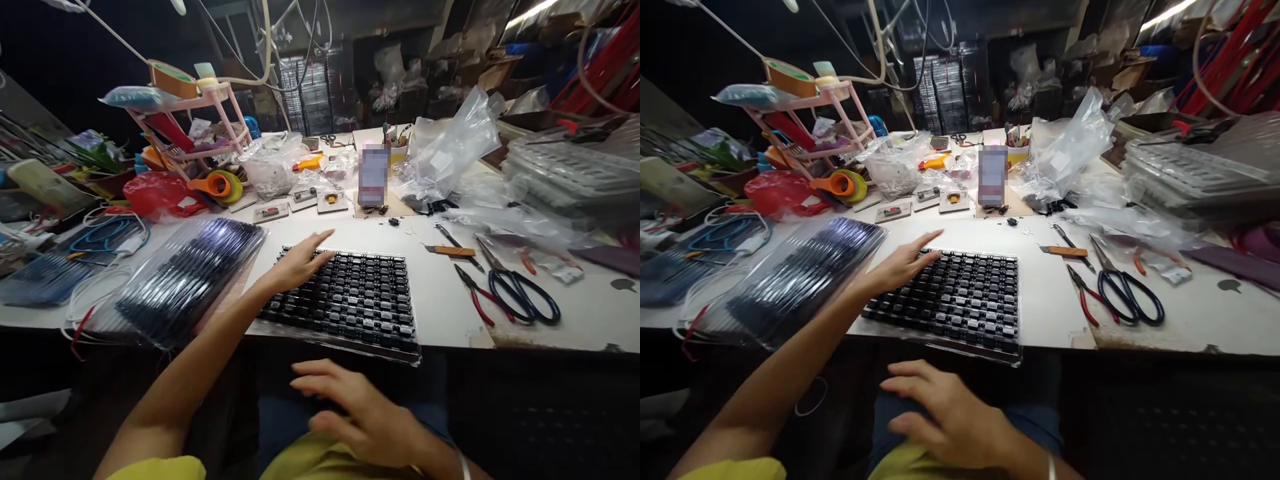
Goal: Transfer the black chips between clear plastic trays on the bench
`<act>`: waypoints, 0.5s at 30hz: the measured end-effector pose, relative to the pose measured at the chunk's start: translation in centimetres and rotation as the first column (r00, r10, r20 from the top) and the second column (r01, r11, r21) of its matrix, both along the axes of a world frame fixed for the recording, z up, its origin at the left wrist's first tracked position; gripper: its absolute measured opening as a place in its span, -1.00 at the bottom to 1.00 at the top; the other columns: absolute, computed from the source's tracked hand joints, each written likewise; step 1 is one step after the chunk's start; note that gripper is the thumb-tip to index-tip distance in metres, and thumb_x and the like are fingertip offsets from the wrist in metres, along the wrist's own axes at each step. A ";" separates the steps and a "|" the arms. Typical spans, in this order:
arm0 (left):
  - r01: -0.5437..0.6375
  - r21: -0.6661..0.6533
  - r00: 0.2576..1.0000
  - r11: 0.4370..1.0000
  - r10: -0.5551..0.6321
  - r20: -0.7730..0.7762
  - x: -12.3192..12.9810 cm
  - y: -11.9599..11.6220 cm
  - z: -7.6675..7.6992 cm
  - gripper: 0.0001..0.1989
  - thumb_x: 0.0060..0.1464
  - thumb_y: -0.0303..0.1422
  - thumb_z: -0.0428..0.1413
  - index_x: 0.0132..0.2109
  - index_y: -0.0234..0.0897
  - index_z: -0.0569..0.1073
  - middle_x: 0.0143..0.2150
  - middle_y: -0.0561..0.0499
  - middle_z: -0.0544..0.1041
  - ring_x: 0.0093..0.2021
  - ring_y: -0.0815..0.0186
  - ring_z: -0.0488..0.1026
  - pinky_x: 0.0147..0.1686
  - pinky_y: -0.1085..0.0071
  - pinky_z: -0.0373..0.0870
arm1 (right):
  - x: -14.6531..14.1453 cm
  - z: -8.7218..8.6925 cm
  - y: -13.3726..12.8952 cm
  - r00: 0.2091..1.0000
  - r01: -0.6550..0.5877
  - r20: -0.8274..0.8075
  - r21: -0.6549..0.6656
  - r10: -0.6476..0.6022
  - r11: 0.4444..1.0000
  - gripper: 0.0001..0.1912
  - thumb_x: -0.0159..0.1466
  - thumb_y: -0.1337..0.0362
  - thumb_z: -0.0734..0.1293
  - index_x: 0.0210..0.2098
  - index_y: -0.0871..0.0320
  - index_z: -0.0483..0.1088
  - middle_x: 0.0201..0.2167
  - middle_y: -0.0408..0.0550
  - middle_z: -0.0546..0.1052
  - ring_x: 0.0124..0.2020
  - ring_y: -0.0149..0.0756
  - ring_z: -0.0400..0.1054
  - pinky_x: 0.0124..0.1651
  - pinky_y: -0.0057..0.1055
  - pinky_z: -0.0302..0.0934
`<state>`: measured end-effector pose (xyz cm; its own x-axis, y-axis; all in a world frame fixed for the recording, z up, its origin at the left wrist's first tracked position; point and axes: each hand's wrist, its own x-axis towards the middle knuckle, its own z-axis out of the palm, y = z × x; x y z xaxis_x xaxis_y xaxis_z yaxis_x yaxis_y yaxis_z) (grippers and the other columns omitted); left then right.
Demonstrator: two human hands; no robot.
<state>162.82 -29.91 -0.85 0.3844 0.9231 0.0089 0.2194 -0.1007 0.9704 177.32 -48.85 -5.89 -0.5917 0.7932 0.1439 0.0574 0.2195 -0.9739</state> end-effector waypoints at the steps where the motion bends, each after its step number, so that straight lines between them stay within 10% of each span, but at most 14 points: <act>1: -0.048 0.053 0.998 0.997 0.045 0.054 -1.6 -1.2 0.1 -0.53 -0.15 -0.54 0.27 -0.02 -0.20 0.51 0.16 0.00 0.42 0.32 0.21 0.08 0.26 0.45 -0.18 | 1.8 -0.2 -0.5 0.993 0.107 -0.038 -0.028 -0.108 0.994 -0.63 0.32 0.19 0.22 0.12 0.00 0.32 0.11 -0.03 0.39 0.00 -0.28 0.37 0.05 -0.35 0.26; 3: -0.223 0.057 0.968 0.973 0.214 0.134 -5.4 -3.7 -0.5 -0.57 -0.02 -0.46 0.22 0.05 -0.20 0.46 0.15 -0.02 0.43 0.26 0.19 0.18 0.25 0.41 -0.11 | 5.6 -1.2 -1.6 0.897 0.436 -0.033 -0.101 -0.441 0.894 -0.71 0.33 0.21 0.20 -0.01 0.01 0.43 -0.11 -0.04 0.53 -0.18 -0.28 0.45 -0.10 -0.35 0.34; 6: -0.470 0.019 0.881 0.882 0.468 0.067 -10.2 -6.6 -2.8 -0.59 0.08 -0.29 0.15 0.09 -0.23 0.43 0.01 -0.08 0.53 0.09 0.16 0.38 0.17 0.32 0.11 | 10.1 -2.9 -2.1 0.468 0.882 0.014 -0.070 -0.884 0.466 -0.73 0.29 0.14 0.25 -0.09 0.03 0.47 -0.25 -0.07 0.58 -0.30 -0.25 0.48 -0.15 -0.32 0.36; 8: -0.525 -0.023 0.851 0.851 0.525 0.030 -11.6 -7.9 -4.5 -0.57 0.09 -0.23 0.13 0.10 -0.26 0.42 -0.04 -0.11 0.55 -0.03 0.17 0.45 0.09 0.31 0.22 | 11.4 -3.4 -1.3 0.290 0.955 0.114 0.023 -0.950 0.295 -0.66 0.27 0.05 0.25 -0.05 0.03 0.45 -0.22 -0.07 0.58 -0.18 -0.19 0.46 0.01 -0.21 0.28; 15: -0.586 0.029 0.809 0.810 0.586 -0.041 -10.7 -9.5 -6.7 -0.58 0.13 -0.18 0.07 0.10 -0.24 0.40 -0.06 -0.10 0.54 -0.09 0.22 0.46 -0.05 0.36 0.32 | 9.4 -3.4 4.0 0.344 0.820 0.338 0.346 -0.876 0.456 -0.49 0.25 -0.09 0.18 0.05 0.05 0.39 -0.01 0.00 0.46 0.05 -0.10 0.31 0.15 -0.09 0.14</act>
<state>152.17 -39.43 -7.50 -0.2292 0.9732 0.0204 0.2850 0.0470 0.9574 186.73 -44.88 -9.26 0.3810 0.9027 0.2001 0.6451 -0.1045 -0.7569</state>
